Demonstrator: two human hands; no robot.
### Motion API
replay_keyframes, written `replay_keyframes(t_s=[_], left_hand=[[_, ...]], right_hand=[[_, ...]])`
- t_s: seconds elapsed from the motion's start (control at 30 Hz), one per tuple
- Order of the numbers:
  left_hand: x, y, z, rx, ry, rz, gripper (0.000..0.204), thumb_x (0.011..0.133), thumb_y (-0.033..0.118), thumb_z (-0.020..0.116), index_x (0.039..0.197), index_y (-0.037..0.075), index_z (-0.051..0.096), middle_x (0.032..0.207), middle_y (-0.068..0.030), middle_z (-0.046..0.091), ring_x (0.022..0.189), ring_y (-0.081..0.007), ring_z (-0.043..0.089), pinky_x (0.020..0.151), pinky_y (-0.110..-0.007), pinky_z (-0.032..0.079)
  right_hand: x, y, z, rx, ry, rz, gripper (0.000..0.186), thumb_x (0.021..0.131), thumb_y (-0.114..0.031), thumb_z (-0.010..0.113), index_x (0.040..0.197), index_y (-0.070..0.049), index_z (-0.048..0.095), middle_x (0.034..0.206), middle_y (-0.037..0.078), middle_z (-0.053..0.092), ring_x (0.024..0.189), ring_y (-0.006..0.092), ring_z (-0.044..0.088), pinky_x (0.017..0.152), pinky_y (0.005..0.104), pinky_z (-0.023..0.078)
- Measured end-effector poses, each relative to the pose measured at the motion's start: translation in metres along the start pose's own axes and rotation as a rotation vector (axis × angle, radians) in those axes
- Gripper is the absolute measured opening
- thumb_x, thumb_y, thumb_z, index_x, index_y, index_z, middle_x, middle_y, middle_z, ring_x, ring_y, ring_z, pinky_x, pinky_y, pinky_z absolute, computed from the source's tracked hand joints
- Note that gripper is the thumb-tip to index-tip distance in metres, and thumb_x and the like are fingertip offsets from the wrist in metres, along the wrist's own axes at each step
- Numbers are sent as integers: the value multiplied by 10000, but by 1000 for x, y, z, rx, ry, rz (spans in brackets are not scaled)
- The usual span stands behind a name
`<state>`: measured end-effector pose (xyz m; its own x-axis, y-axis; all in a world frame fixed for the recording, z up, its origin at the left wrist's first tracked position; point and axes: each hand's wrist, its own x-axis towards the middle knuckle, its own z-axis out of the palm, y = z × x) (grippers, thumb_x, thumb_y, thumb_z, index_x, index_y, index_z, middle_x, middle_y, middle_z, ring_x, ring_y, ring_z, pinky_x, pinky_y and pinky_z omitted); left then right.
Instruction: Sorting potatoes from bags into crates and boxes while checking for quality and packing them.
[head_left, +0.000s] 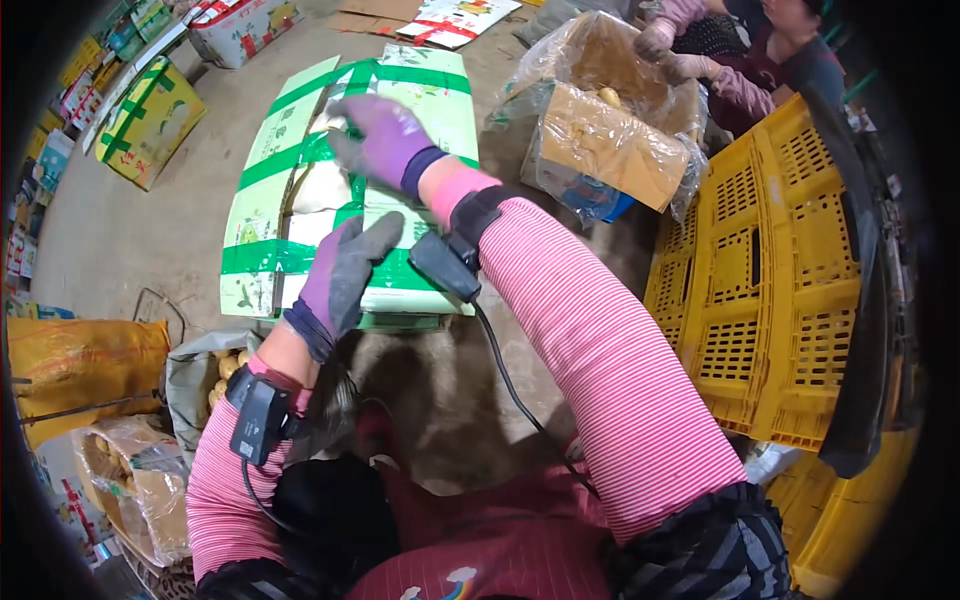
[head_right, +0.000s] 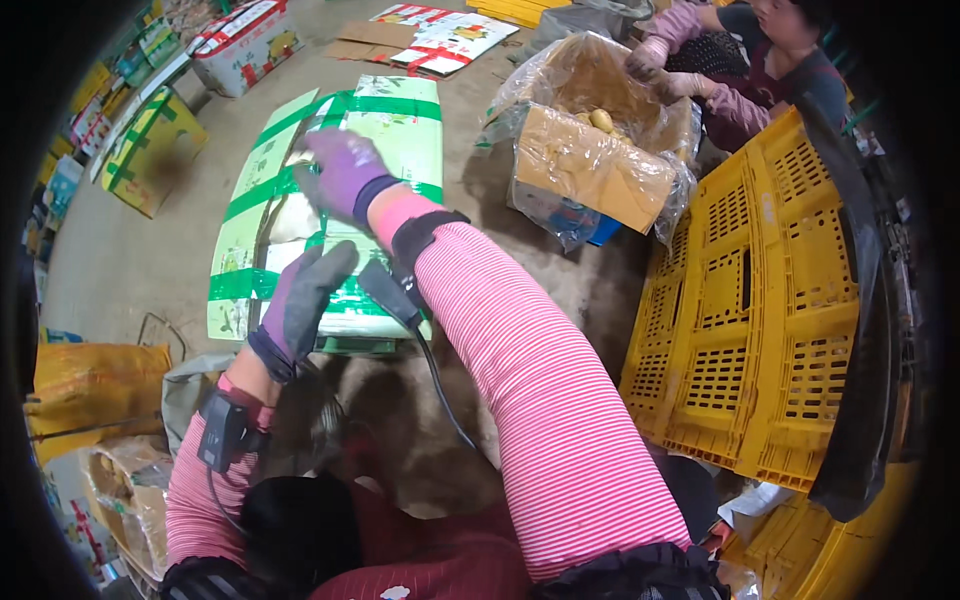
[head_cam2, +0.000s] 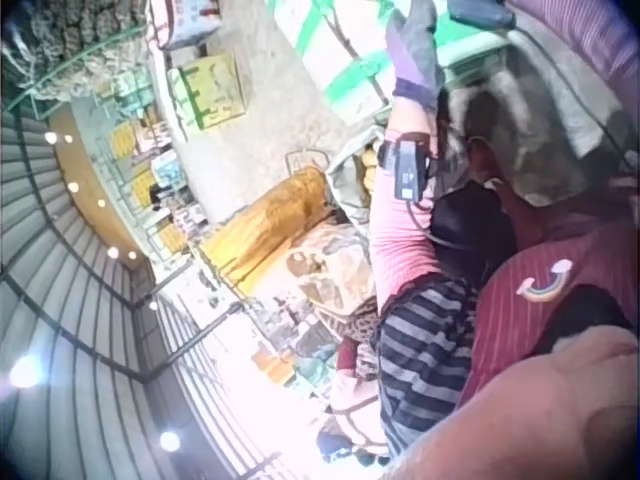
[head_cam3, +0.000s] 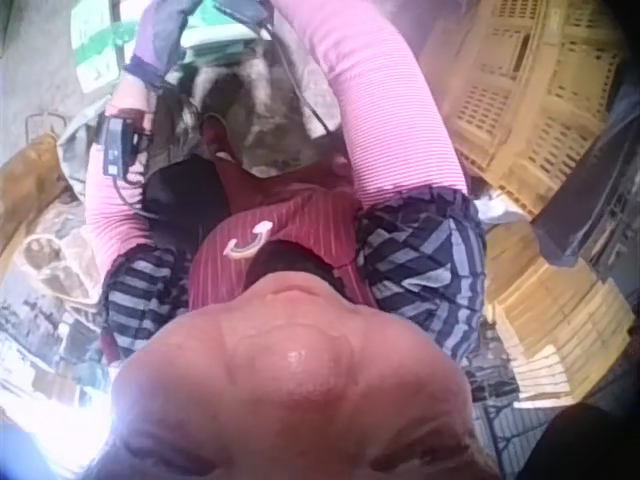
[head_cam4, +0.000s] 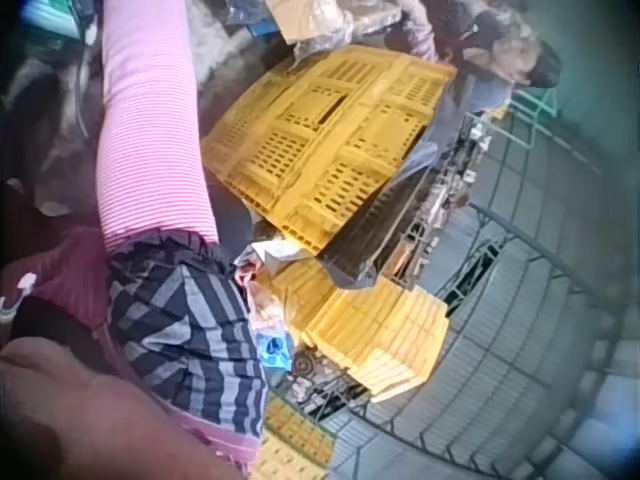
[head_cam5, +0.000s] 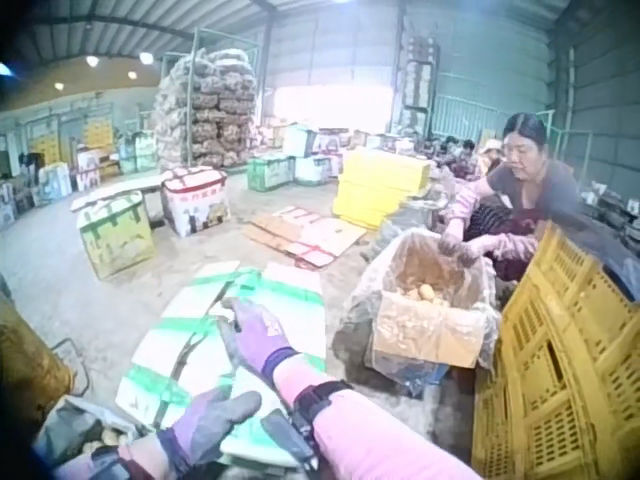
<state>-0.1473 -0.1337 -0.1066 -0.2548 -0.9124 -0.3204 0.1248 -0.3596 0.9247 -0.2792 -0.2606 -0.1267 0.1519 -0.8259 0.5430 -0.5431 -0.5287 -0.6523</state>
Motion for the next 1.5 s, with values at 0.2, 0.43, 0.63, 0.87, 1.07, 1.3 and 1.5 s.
replay_keyframes(t_s=[0.2,0.43,0.63,0.87,1.07,1.3,1.5], left_hand=[[20,-18,-13,210,-185,168,439,948,200,705,1312,-11,578,1165,-96,686,1018,-159,627,911,-322,504],[17,-21,-12,56,-174,-8,390,965,169,703,1296,0,585,1157,-60,680,1009,-119,628,886,-287,525],[17,-18,-16,151,-124,1,394,964,178,696,1287,-17,581,1137,-70,678,985,-118,622,859,-294,528],[8,-13,-14,224,-133,-74,435,965,210,674,1296,-47,559,1140,-98,673,982,-130,624,849,-296,529],[-21,-11,-51,261,-208,-43,424,929,165,682,1289,-38,587,1165,-64,671,1030,-124,604,905,-293,498],[-19,15,-124,585,-200,-109,329,827,109,769,1104,-22,650,985,-11,680,854,-100,611,759,-262,505],[6,71,-88,974,-300,-115,182,834,162,822,898,32,712,755,27,659,662,-69,580,594,-245,466]], right_hand=[[40,61,-43,-576,-194,307,621,918,-571,508,1396,-177,552,1487,124,485,1362,318,481,1100,523,395],[95,135,-36,-540,-230,283,844,905,-732,428,1459,-97,491,1486,235,477,1362,408,475,1117,505,388],[118,158,-39,-460,-197,256,610,954,-592,497,1227,-77,676,1204,250,671,1182,387,621,1014,433,467],[108,164,-54,-457,-220,354,729,933,-669,448,1307,-66,616,1281,271,621,1235,411,581,1049,467,444],[49,142,-108,-467,-212,544,834,915,-735,406,1375,-57,564,1347,290,579,1280,432,546,1079,497,423],[-146,43,-180,-406,56,745,675,935,-628,495,1169,-1,587,1129,343,640,1073,516,607,917,567,475],[-280,-91,-162,-436,502,670,470,887,-304,692,1207,24,588,894,281,653,849,452,640,736,528,494]])
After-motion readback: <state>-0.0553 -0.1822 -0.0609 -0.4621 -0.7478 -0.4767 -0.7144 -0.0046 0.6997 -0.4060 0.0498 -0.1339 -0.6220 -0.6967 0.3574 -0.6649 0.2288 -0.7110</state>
